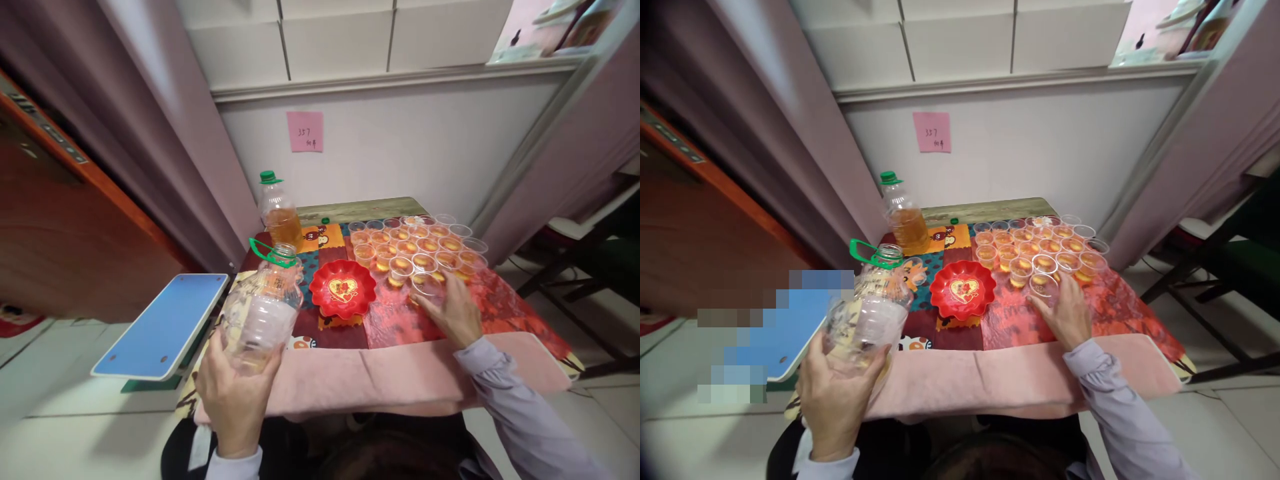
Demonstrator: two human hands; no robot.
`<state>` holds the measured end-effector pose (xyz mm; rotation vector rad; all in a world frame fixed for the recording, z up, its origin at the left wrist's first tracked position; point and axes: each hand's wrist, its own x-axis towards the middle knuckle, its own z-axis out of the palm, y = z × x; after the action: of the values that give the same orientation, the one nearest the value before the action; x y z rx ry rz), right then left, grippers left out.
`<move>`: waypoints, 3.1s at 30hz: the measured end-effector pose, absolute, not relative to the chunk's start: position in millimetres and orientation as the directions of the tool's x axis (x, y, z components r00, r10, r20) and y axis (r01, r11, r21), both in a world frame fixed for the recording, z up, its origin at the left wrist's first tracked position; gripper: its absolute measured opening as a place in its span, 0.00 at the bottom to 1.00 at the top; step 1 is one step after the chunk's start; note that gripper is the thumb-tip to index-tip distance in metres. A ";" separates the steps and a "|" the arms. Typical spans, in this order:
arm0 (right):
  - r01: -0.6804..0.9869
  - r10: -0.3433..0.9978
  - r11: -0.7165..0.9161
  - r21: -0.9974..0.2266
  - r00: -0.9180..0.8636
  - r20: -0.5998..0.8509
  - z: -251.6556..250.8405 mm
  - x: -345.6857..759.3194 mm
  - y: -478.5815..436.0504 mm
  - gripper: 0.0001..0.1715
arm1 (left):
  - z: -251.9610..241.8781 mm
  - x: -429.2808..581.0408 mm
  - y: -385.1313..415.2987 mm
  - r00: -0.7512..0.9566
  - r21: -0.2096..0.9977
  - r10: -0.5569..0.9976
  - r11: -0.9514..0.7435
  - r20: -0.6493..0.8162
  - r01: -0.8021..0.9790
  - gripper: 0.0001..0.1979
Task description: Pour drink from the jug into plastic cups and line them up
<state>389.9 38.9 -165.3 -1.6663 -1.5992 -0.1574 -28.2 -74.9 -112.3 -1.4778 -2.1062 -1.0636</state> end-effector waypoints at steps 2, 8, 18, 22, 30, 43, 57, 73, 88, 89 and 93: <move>0.879 0.744 0.196 -0.435 0.156 0.650 -147.5 380.6 36.1 0.53 | -112.8 -26.9 -76.2 -0.385 0.358 0.645 0.180 0.660 0.916 0.56; 0.690 0.740 0.546 -0.474 -0.133 0.659 -100.2 287.3 50.5 0.21 | -117.6 -25.4 -78.5 -0.350 0.324 0.655 0.166 0.670 0.931 0.53; 0.799 0.875 0.484 -0.356 -0.447 0.187 -111.1 119.5 137.5 0.16 | -119.8 -28.3 -86.9 -0.372 0.339 0.621 0.177 0.690 0.924 0.52; 0.790 0.870 0.493 -0.364 -0.449 0.203 -109.1 110.5 141.1 0.13 | -120.6 -27.6 -88.8 -0.395 0.358 0.625 0.192 0.674 0.914 0.52; 0.735 0.781 0.531 -0.422 -0.231 0.581 -132.8 228.3 104.7 0.21 | -118.5 -29.5 -84.3 -0.388 0.372 0.647 0.170 0.656 0.913 0.53; 0.753 0.815 0.510 -0.416 -0.269 0.513 -182.9 249.5 86.4 0.41 | -101.2 -27.5 -69.7 -0.221 0.222 0.750 0.102 0.623 0.970 0.52; 0.562 0.717 0.472 -0.679 0.203 0.667 -197.3 280.6 71.8 0.32 | 16.2 -20.0 -30.2 0.080 -0.207 0.986 -0.048 0.147 0.977 0.47; 0.453 0.708 0.505 -0.735 0.269 0.653 -176.9 276.6 64.0 0.28 | 58.7 29.1 3.9 0.158 -0.508 0.987 -0.146 -0.020 0.849 0.47; 0.425 0.722 0.497 -0.756 0.280 0.632 -170.3 275.0 60.8 0.28 | 88.1 52.7 25.3 0.242 -0.628 0.962 -0.268 -0.128 0.730 0.46; 0.425 0.722 0.497 -0.756 0.280 0.632 -169.8 274.7 60.6 0.28 | 89.7 54.6 26.8 0.250 -0.633 0.959 -0.277 -0.134 0.723 0.46; 0.421 0.718 0.503 -0.755 0.282 0.636 -167.9 274.0 60.0 0.28 | 95.1 63.2 32.9 0.268 -0.659 0.952 -0.296 -0.147 0.691 0.44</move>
<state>274.0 60.0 -167.9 -1.1063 -1.3418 0.2664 63.2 32.9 95.1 -2.0740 -1.4812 0.7377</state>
